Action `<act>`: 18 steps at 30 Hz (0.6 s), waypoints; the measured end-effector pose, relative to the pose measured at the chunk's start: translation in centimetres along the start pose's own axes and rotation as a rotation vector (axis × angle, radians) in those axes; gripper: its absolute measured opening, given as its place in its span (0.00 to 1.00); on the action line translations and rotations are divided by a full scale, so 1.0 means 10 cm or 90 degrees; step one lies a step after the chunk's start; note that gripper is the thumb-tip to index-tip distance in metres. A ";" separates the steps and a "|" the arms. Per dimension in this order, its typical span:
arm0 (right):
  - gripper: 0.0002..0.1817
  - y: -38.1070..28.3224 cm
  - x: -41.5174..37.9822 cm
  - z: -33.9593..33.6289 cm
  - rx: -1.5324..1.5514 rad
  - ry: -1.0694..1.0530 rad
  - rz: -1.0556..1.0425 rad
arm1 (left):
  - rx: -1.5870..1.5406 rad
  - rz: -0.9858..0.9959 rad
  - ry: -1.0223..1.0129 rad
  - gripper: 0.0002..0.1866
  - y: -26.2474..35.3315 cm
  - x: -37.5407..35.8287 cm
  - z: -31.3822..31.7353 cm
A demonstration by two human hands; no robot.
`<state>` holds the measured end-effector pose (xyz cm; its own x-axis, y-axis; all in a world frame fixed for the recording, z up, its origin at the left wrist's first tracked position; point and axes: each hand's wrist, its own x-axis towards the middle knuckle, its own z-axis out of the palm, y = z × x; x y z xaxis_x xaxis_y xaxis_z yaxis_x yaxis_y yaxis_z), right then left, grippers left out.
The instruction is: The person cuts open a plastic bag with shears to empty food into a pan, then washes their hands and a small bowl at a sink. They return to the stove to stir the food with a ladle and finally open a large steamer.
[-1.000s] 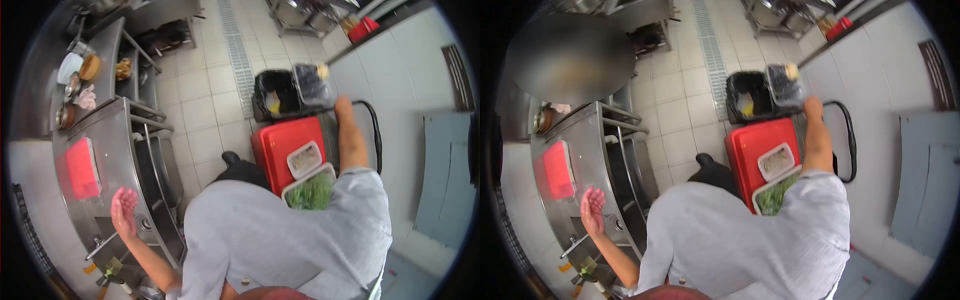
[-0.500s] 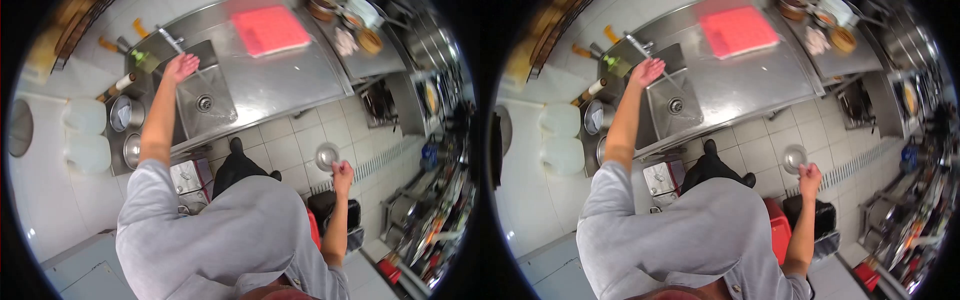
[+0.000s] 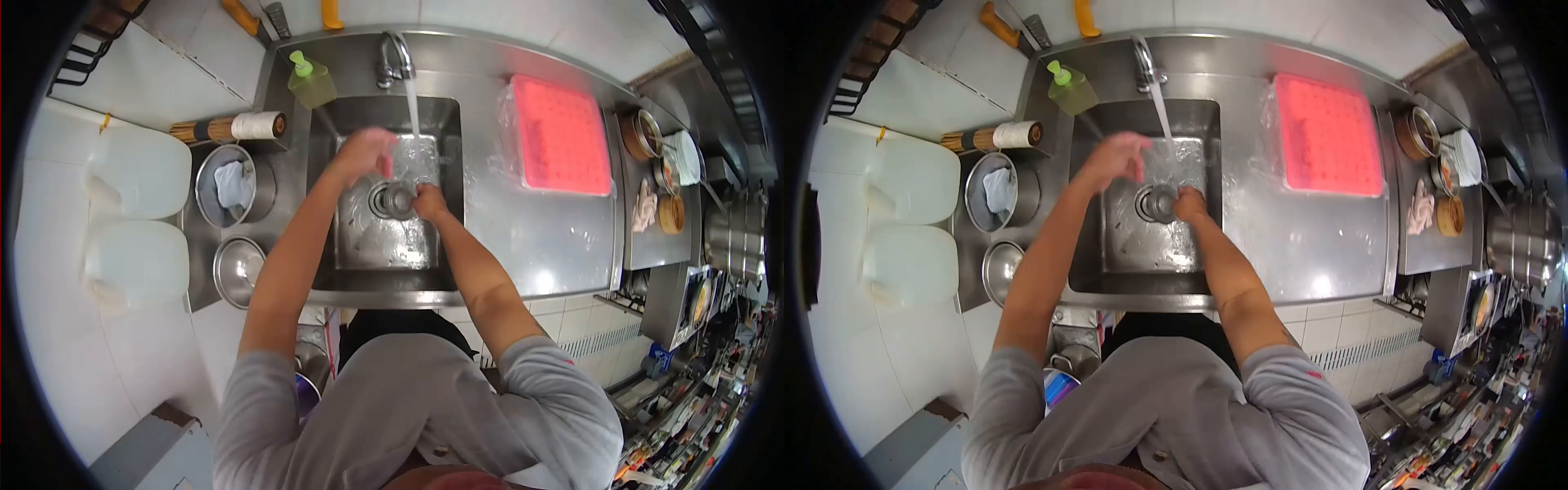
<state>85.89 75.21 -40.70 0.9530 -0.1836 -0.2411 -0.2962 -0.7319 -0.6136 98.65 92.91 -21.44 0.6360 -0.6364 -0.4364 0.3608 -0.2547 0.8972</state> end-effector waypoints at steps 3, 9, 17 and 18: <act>0.16 0.04 0.20 0.21 0.046 -0.058 0.104 | 0.006 0.039 0.071 0.21 -0.67 -0.27 -0.33; 0.19 -0.66 0.49 -0.38 1.057 0.066 0.472 | -0.205 -0.186 0.221 0.27 -1.32 -0.10 -0.43; 0.20 -1.50 1.01 -1.31 1.282 0.086 0.249 | -0.654 -0.066 0.011 0.27 -0.70 0.63 0.12; 0.19 -1.48 0.92 -1.29 1.212 0.069 0.307 | -0.695 -0.041 0.029 0.26 -0.68 0.72 0.22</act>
<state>99.89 75.87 -24.12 0.7630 -0.2040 -0.6134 -0.0907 0.9057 -0.4140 99.27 88.40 -30.57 0.6112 -0.6116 -0.5024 0.7900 0.5105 0.3395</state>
